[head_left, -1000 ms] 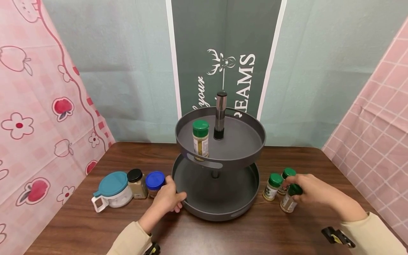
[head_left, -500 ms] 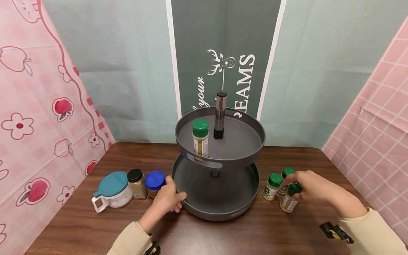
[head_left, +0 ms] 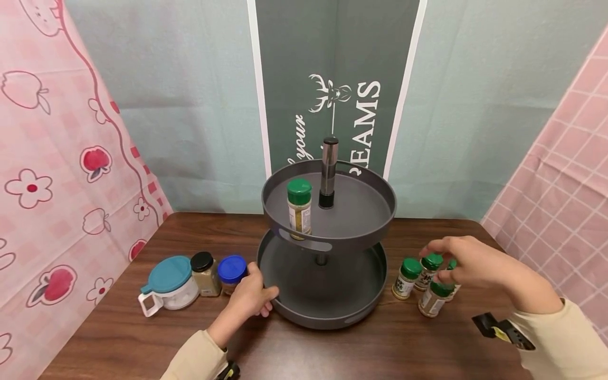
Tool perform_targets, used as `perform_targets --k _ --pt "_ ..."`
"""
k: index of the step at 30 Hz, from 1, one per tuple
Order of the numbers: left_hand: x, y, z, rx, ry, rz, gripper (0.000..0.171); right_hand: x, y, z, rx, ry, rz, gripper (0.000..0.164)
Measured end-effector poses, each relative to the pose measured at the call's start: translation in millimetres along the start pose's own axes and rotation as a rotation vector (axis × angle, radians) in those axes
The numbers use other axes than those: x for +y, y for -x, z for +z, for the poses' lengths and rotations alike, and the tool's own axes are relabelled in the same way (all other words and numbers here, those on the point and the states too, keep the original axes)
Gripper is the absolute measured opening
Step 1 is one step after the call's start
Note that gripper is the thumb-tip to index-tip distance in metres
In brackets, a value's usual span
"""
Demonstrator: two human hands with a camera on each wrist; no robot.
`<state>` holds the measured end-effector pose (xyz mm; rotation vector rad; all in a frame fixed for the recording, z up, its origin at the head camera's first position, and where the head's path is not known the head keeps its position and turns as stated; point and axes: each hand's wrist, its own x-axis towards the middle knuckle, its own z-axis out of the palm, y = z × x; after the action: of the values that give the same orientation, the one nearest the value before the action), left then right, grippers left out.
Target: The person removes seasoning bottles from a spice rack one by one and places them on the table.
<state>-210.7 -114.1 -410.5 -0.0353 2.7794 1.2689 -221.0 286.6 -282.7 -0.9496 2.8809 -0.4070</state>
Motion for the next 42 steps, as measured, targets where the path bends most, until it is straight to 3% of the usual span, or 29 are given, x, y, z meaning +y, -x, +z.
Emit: perform_targets --k 8,13,20,28,36,42 --pt "0.2 0.6 -0.3 -0.002 -0.007 0.002 0.069 -13.9 -1.5 -14.5 0.070 0.088 -0.050 0.034" --pt "0.3 0.4 -0.2 -0.001 -0.010 0.000 0.072 -23.2 -3.9 -24.4 0.082 0.054 -0.068 0.033" --pt "-0.6 0.2 -0.5 0.004 -0.013 0.004 0.068 -39.0 -8.9 -34.5 0.167 0.032 -0.069 0.031" --pt "-0.8 0.1 0.4 0.003 -0.003 0.005 0.067 -51.4 -11.0 -41.5 0.126 -0.139 -0.008 0.036" --pt "0.0 0.4 1.2 0.002 -0.007 0.001 0.066 -57.0 -14.1 -42.5 0.161 -0.147 0.002 0.035" --pt "0.0 0.5 1.2 0.000 -0.001 -0.005 0.068 -59.5 -19.7 -46.6 0.251 -0.006 -0.064 0.034"
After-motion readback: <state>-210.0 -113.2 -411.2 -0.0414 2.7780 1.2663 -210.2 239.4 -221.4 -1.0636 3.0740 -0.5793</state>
